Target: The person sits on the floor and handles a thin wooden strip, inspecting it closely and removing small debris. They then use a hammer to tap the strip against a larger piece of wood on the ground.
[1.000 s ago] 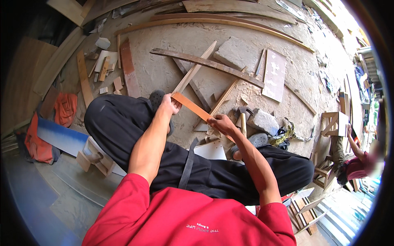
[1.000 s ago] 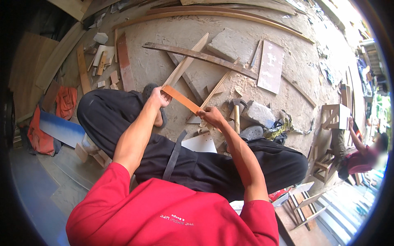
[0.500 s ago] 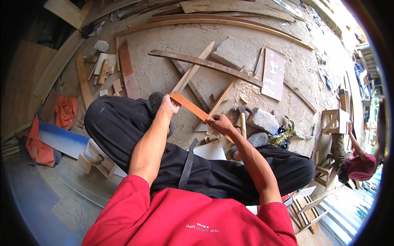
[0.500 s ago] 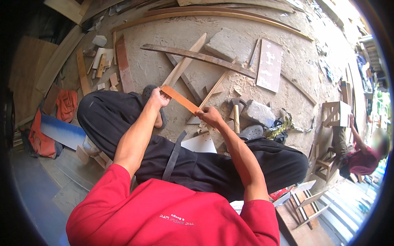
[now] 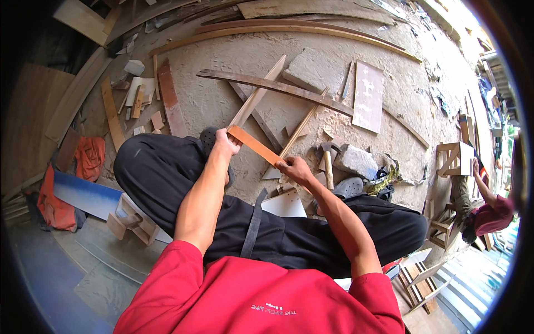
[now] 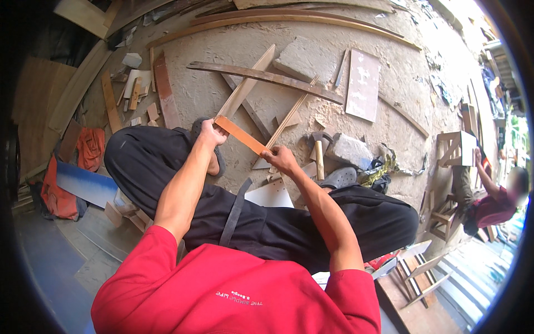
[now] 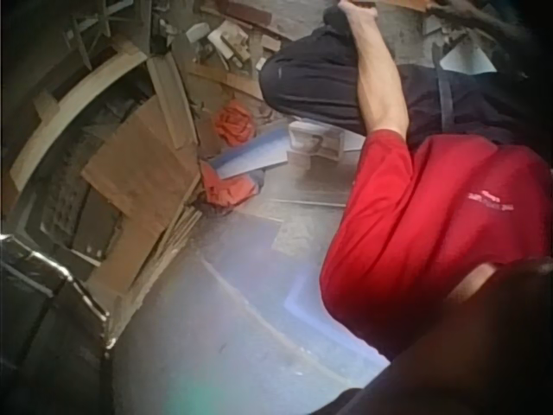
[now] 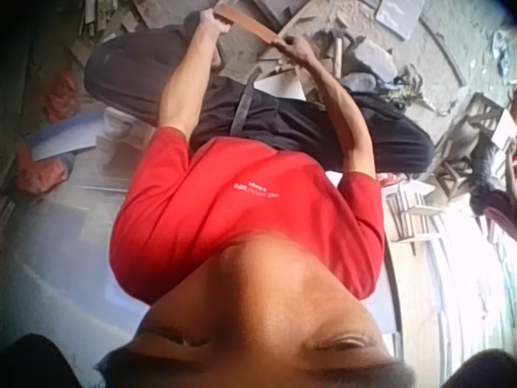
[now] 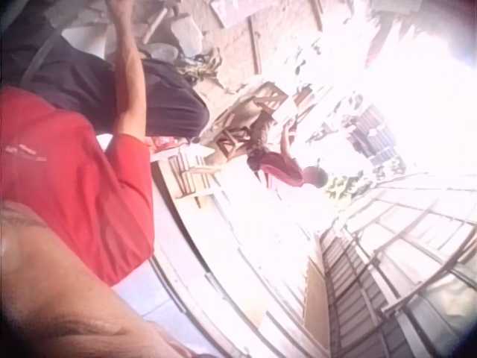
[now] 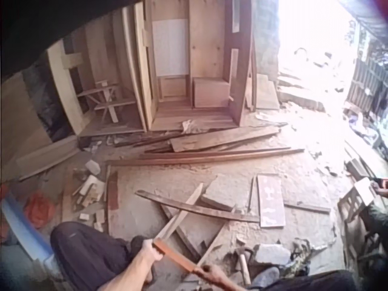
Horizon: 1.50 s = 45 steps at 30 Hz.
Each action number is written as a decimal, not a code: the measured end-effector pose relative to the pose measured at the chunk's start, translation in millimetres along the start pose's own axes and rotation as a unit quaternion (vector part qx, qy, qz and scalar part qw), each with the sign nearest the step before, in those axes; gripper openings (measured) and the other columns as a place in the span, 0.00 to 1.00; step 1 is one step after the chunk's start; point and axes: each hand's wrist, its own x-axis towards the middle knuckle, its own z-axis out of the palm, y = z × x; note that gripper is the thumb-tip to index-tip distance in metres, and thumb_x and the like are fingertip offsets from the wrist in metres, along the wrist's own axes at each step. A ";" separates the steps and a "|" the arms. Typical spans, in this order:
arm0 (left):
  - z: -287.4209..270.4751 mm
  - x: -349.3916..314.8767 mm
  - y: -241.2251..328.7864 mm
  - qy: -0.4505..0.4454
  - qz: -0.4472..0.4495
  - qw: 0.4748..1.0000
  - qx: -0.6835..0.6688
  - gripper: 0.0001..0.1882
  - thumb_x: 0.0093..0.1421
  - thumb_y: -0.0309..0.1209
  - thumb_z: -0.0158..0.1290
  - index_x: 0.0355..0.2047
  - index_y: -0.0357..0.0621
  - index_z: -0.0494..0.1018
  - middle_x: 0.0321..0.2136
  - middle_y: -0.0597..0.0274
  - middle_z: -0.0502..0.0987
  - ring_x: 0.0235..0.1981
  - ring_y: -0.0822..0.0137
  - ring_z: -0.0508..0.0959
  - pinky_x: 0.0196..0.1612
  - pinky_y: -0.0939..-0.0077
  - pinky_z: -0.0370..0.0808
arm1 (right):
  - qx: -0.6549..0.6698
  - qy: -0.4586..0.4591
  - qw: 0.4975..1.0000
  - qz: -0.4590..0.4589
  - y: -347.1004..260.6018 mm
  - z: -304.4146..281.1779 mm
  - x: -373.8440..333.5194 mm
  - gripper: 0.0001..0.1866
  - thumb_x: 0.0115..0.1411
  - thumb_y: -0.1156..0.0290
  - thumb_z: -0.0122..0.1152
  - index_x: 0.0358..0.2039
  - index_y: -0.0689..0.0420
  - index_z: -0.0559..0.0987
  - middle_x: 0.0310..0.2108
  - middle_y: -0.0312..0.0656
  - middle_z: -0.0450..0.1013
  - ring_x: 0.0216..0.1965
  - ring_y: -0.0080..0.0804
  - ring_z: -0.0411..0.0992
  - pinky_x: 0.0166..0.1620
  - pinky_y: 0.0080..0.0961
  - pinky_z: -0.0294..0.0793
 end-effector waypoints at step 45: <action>4.1 -30.3 0.3 0.029 0.010 0.994 0.108 0.30 0.65 0.56 0.41 0.55 0.47 0.68 0.55 0.63 0.72 0.59 0.62 0.69 0.63 0.57 0.61 | -0.035 0.035 0.999 0.020 1.0 4.0 1.0 0.28 0.56 0.45 0.63 0.35 0.62 0.83 0.27 0.55 0.78 0.33 0.47 0.79 0.39 0.39 0.75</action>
